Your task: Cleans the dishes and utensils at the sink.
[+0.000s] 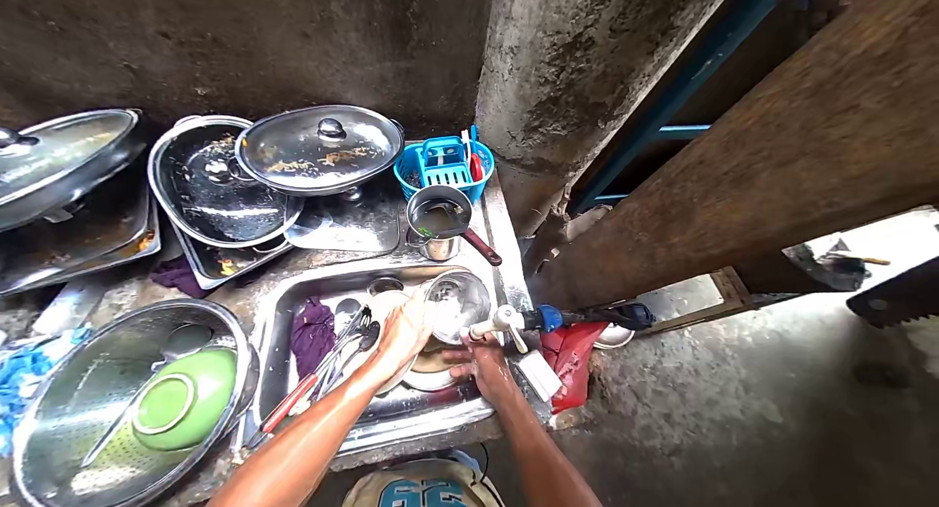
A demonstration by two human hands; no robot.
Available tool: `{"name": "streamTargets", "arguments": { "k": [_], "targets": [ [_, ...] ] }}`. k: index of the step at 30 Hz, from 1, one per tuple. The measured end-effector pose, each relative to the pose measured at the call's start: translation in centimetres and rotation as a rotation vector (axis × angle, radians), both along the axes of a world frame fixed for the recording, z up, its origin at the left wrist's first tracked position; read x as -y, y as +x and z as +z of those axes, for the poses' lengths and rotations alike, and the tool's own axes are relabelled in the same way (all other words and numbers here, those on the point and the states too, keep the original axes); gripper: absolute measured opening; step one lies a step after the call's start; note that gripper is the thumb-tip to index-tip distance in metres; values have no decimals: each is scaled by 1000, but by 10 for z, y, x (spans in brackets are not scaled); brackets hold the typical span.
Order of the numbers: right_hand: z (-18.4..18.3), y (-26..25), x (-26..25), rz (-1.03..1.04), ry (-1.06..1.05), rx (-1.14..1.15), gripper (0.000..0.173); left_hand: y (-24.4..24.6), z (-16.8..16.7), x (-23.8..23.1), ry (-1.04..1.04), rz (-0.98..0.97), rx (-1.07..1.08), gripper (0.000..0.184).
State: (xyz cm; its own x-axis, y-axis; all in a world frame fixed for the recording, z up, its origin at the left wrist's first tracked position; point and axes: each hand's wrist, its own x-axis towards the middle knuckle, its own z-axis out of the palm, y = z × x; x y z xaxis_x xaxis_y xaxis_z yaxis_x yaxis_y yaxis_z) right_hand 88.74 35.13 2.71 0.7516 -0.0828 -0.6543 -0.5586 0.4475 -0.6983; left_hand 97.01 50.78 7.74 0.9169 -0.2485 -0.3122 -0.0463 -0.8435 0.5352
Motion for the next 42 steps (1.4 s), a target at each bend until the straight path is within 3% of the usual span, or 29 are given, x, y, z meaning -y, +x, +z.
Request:
{"name": "streamTargets", "arguments": {
  "k": [4, 7, 11, 13, 15, 17, 20, 23, 27, 29, 31, 37, 39, 42],
  "targets": [
    [3, -2, -1, 28, 34, 15, 34, -9, -28, 1, -331, 241, -186, 32],
    [6, 0, -5, 24, -127, -29, 36, -24, -43, 3, -583, 379, -325, 30],
    [18, 4, 7, 436, -858, -89, 41, -43, -55, -2, -763, 459, -523, 28],
    [24, 4, 16, 568, -1208, -58, 43, -46, -59, -7, -671, 414, -515, 27],
    [22, 3, 24, 577, -1393, 53, 47, -41, -59, -8, -494, 347, -446, 38],
    [22, 5, 29, 547, -1393, 152, 47, -35, -57, -3, -460, 339, -418, 37],
    [20, 9, 30, 391, -1243, 220, 50, -35, -64, 12, -779, 572, -511, 27],
    [20, 1, 20, 381, -1116, 101, 55, -39, -76, 31, -1058, 787, -633, 29],
    [-2, -11, 5, 354, -922, 8, 68, -48, -75, 52, -1299, 825, -779, 19],
    [-6, -7, 4, 314, -906, -41, 53, -52, -73, 54, -1258, 740, -845, 10],
    [2, -3, 8, 332, -888, -111, 41, -53, -72, 50, -1123, 663, -811, 16],
    [28, -2, 16, 318, -641, -174, 25, -39, -53, 23, -378, 360, -236, 37],
    [38, 2, 17, 344, -760, -195, 26, -42, -44, 23, -398, 332, -224, 36],
    [45, 5, 25, 481, -1026, -226, 38, -45, -39, 15, -674, 312, -561, 37]
  ]
}}
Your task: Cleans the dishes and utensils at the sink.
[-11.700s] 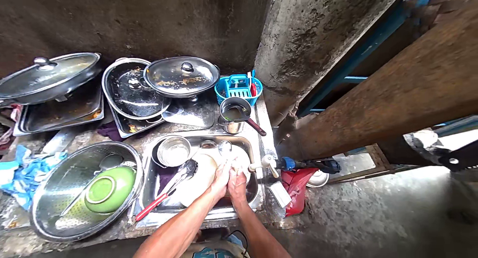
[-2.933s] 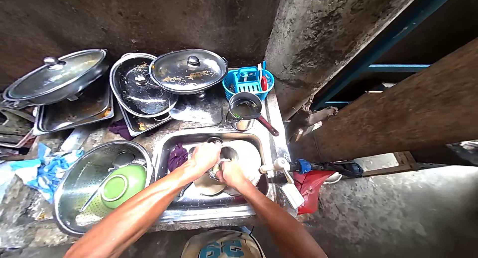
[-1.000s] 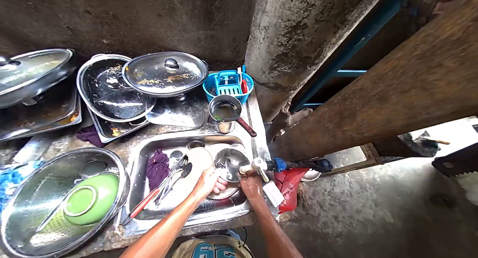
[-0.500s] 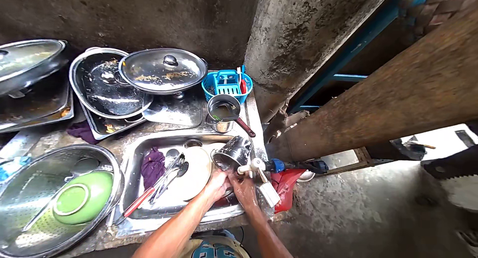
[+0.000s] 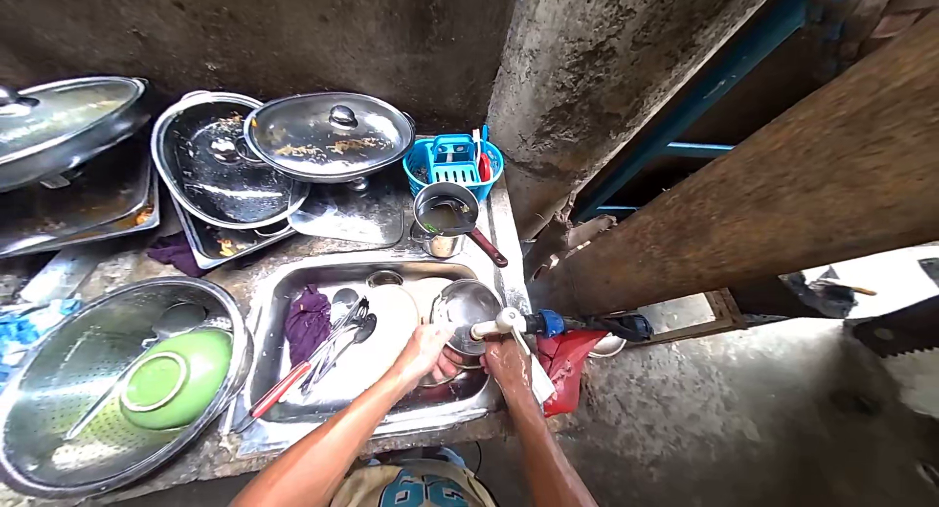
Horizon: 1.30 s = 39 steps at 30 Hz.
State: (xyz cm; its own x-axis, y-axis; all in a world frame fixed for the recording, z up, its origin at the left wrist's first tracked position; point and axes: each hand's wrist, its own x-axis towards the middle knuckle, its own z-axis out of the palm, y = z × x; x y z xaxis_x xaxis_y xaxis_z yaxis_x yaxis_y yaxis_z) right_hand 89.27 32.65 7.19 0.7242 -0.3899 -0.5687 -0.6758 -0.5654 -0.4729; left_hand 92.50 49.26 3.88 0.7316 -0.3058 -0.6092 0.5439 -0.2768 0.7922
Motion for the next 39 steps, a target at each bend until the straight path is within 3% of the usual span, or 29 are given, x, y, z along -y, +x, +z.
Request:
{"name": "streamTargets", "arguments": {
  "k": [2, 5, 8, 11, 14, 18, 21, 25, 27, 29, 31, 33, 36, 39],
  "targets": [
    [2, 0, 7, 87, -122, 15, 42, 4, -1, -12, -36, -64, -24, 39],
    [9, -2, 11, 143, -174, 19, 44, 8, -4, -33, 311, -24, 343, 34],
    [9, -2, 16, 153, -147, 6, 46, 8, -13, -38, 326, -174, 490, 63],
    [8, 1, 20, 197, -73, 45, 47, 2, -8, -27, 342, -248, 379, 41],
    [5, 1, 19, 80, 111, 172, 36, -2, -19, -16, 318, 2, 311, 32],
    [-1, -13, 9, -205, 534, 388, 20, -10, -37, 2, 179, 244, 189, 30],
    [-11, -30, 3, -286, 614, 462, 39, -18, -30, 14, -3, 300, 19, 41],
    [-12, -47, -14, -262, 614, 517, 52, -18, -42, 15, -104, 448, -76, 24],
    [-21, -55, -24, -213, 567, 474, 64, -17, -41, 22, -18, 516, -22, 28],
    [-35, -58, -32, -178, 568, 399, 83, -20, -39, 23, 122, 443, 178, 28],
    [-43, -55, -37, -279, 691, 344, 77, -22, -44, 22, 139, 394, 286, 52],
    [-50, -45, -38, -412, 811, 357, 56, -22, -52, 23, -54, 491, 199, 60],
    [-57, -34, -32, -376, 815, 404, 50, -19, -49, 17, -369, 567, -1, 49],
    [-56, -28, -32, -324, 750, 408, 42, -16, -41, 11, -480, 492, -127, 30]
  ]
}}
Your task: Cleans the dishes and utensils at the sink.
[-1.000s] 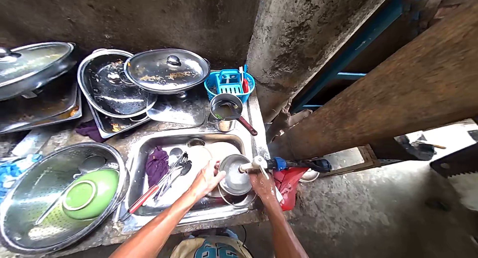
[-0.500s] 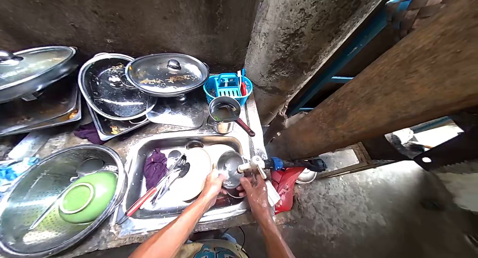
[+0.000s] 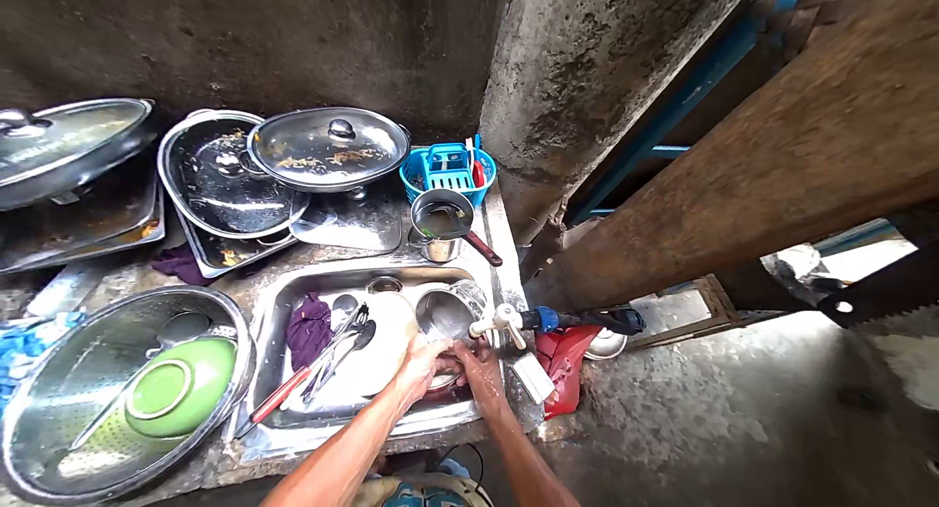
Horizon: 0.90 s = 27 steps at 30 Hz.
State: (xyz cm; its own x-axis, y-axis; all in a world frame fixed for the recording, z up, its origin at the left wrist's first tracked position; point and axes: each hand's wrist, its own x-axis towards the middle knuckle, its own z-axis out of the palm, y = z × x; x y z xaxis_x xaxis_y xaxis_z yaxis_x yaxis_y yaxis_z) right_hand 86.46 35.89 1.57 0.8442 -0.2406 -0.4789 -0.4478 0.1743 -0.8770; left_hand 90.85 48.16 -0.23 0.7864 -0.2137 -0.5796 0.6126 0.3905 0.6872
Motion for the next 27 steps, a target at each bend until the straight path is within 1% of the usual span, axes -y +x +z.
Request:
{"name": "streamTargets", "arguments": {
  "k": [1, 3, 4, 6, 8, 10, 13, 14, 15, 17, 18, 19, 22, 25, 27],
  "targets": [
    [0, 2, -2, -5, -34, -22, 39, 1, 2, 0, -10, -21, -27, 23],
    [-2, 4, -6, -7, -127, -92, 37, 3, 3, 0, 39, -58, -71, 14],
    [-2, 5, -7, -4, -186, -126, 33, 6, 4, -1, 76, -82, -93, 14],
    [3, 6, -6, 4, -272, -179, 28, 10, 11, -5, 167, -149, -127, 24],
    [8, 9, -5, -49, -234, -164, 19, 14, 21, -11, 314, -202, -109, 33],
    [12, 13, -1, -66, -159, -179, 15, 25, 28, -17, 416, -201, -101, 36],
    [15, 18, -4, -30, -167, -196, 19, 38, 26, -28, 325, -178, -189, 34],
    [16, 20, -6, -21, -155, -167, 19, 37, 26, -29, 308, -150, -189, 30],
    [14, 21, -8, -17, -97, -97, 19, 36, 26, -30, 309, -90, -156, 27],
    [3, 22, -10, 0, 107, 51, 17, 28, 23, -31, 366, 44, -5, 26],
    [-2, 24, -14, 18, 200, 78, 16, 25, 21, -31, 434, 96, 90, 28],
    [-4, 28, -20, 30, 268, 54, 17, 21, 18, -32, 521, 125, 190, 33],
    [-8, 46, -44, 21, 390, -33, 29, 15, 17, -33, 782, 139, 468, 59],
    [-5, 67, -63, -4, 421, -86, 30, 16, 5, -38, 869, 231, 782, 91],
    [1, 75, -67, 16, 390, -93, 32, 20, 0, -43, 934, 256, 894, 103]
  ]
}}
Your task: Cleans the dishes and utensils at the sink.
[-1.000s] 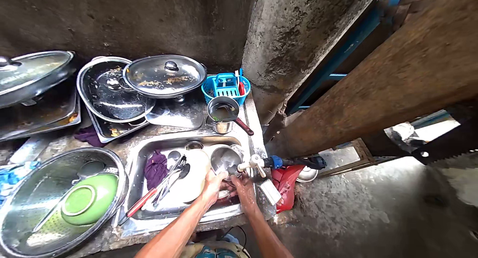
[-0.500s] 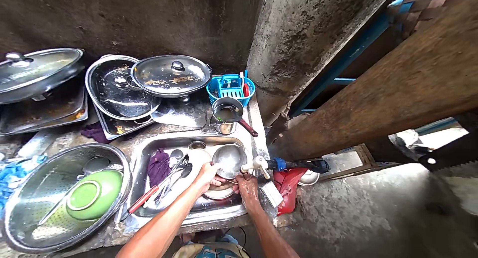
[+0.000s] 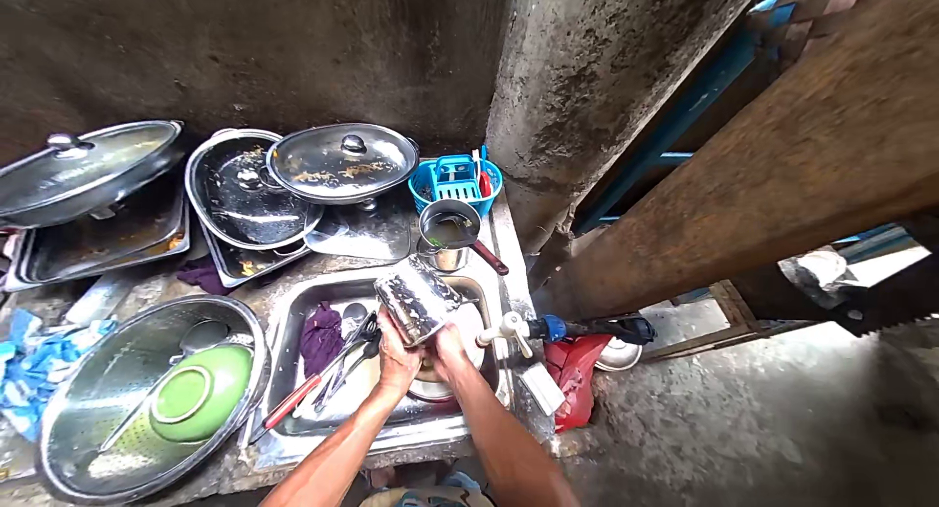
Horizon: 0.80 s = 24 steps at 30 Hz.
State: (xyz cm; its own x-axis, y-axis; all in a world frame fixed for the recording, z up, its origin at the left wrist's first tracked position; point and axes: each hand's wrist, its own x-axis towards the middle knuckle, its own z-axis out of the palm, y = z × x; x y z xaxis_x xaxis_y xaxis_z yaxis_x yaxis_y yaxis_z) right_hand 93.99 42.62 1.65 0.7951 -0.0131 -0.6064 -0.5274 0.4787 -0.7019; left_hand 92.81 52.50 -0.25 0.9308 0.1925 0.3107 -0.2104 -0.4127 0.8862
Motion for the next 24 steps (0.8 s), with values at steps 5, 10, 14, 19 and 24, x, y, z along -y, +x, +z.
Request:
{"name": "streamTargets", "arguments": {
  "k": [5, 10, 14, 19, 24],
  "targets": [
    [3, -11, 14, -73, 13, 35, 37, 17, 1, -20, 274, 24, -49, 82],
    [3, -52, 41, -317, -246, 10, 27, 19, 17, -27, 659, -96, 44, 39],
    [4, -74, 67, -209, -600, 135, 38, 24, 54, -13, 877, -319, -33, 40],
    [-4, -80, 78, -238, -517, 216, 45, 42, 87, 10, 946, -781, -322, 43],
    [-2, -86, 77, -224, -362, 15, 48, 60, 64, 15, 538, -1061, -181, 39]
  ]
}}
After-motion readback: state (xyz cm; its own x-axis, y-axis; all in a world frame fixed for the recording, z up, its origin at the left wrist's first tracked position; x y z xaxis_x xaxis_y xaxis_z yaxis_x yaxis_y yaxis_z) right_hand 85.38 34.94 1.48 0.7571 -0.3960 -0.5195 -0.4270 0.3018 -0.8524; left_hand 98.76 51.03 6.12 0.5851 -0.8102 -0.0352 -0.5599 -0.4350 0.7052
